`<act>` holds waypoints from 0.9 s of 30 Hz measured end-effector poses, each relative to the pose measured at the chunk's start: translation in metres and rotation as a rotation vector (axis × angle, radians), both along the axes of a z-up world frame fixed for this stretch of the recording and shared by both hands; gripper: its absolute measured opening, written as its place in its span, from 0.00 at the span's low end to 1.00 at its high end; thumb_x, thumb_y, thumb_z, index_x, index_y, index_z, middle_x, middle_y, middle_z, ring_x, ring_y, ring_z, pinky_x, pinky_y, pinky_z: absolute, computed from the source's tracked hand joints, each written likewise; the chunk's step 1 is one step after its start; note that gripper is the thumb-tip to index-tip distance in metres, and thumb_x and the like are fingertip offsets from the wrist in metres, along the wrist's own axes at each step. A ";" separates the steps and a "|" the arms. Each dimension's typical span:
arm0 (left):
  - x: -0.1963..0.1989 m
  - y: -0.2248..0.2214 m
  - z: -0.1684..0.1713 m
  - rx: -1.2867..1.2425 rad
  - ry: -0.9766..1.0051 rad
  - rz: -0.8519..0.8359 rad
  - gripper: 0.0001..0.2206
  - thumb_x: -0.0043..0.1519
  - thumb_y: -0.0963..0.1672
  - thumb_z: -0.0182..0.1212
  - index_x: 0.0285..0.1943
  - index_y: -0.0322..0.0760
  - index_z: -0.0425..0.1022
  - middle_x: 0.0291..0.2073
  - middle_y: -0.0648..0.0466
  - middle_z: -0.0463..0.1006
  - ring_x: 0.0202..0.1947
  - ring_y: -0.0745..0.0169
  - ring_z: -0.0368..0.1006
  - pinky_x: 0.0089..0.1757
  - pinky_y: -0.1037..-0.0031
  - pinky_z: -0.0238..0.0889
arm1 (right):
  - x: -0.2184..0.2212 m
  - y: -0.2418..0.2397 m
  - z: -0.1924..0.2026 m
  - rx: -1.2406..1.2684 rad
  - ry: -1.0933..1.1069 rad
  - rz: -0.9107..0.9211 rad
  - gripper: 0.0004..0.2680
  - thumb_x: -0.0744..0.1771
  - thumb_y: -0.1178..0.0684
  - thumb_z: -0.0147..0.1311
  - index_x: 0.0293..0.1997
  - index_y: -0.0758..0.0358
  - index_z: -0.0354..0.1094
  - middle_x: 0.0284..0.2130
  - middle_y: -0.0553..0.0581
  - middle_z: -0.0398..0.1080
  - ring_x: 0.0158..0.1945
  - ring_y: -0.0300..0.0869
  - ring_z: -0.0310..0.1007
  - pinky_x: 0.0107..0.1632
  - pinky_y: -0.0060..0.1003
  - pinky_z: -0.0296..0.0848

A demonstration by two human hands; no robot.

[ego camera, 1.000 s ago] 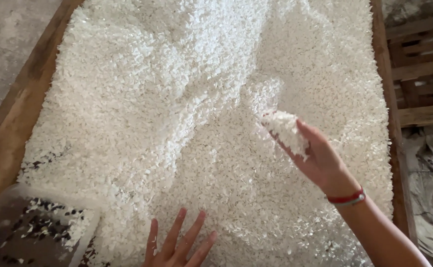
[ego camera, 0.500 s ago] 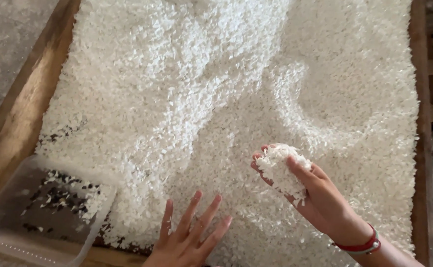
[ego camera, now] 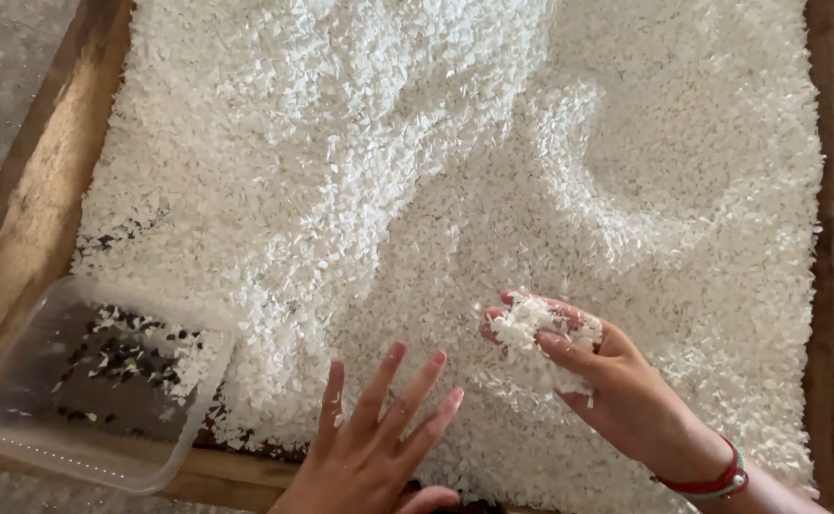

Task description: The person spreads white rice evenly across a large wooden tray using both hands. They repeatedly scoop and sift the rice to level the surface and occasionally pick out small dark debris, placing it into a clear plastic container.

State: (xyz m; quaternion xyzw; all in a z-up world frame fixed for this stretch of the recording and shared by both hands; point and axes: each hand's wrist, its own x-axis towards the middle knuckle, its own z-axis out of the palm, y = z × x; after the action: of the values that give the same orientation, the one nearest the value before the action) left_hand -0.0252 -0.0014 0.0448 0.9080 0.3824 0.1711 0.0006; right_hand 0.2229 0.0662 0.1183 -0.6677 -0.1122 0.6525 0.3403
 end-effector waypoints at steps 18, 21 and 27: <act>0.011 0.014 0.028 -0.055 -0.123 -0.327 0.27 0.73 0.52 0.51 0.77 0.35 0.60 0.75 0.51 0.60 0.76 0.54 0.54 0.70 0.63 0.47 | -0.025 -0.037 -0.012 -0.291 0.203 -0.239 0.21 0.72 0.37 0.33 0.63 0.63 0.63 0.59 0.65 0.68 0.62 0.51 0.65 0.63 0.47 0.60; 0.006 0.016 0.025 -0.066 -0.025 -0.282 0.29 0.74 0.55 0.46 0.79 0.37 0.51 0.78 0.51 0.52 0.78 0.55 0.46 0.73 0.64 0.36 | -0.010 -0.049 -0.033 -0.350 0.011 -0.186 0.20 0.71 0.35 0.31 0.65 0.49 0.63 0.61 0.49 0.66 0.63 0.41 0.59 0.61 0.48 0.55; 0.001 0.015 0.027 -0.035 -0.015 -0.194 0.31 0.72 0.58 0.45 0.78 0.38 0.58 0.76 0.51 0.57 0.76 0.54 0.52 0.69 0.63 0.44 | -0.024 -0.045 -0.012 -0.388 0.060 -0.157 0.29 0.72 0.34 0.21 0.72 0.63 0.63 0.61 0.68 0.68 0.67 0.59 0.64 0.70 0.55 0.53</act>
State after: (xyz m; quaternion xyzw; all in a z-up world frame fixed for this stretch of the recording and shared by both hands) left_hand -0.0240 0.0137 0.0722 0.9393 0.2957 0.1700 0.0360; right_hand 0.1987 0.0216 0.1065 -0.7077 0.0783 0.6529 0.2584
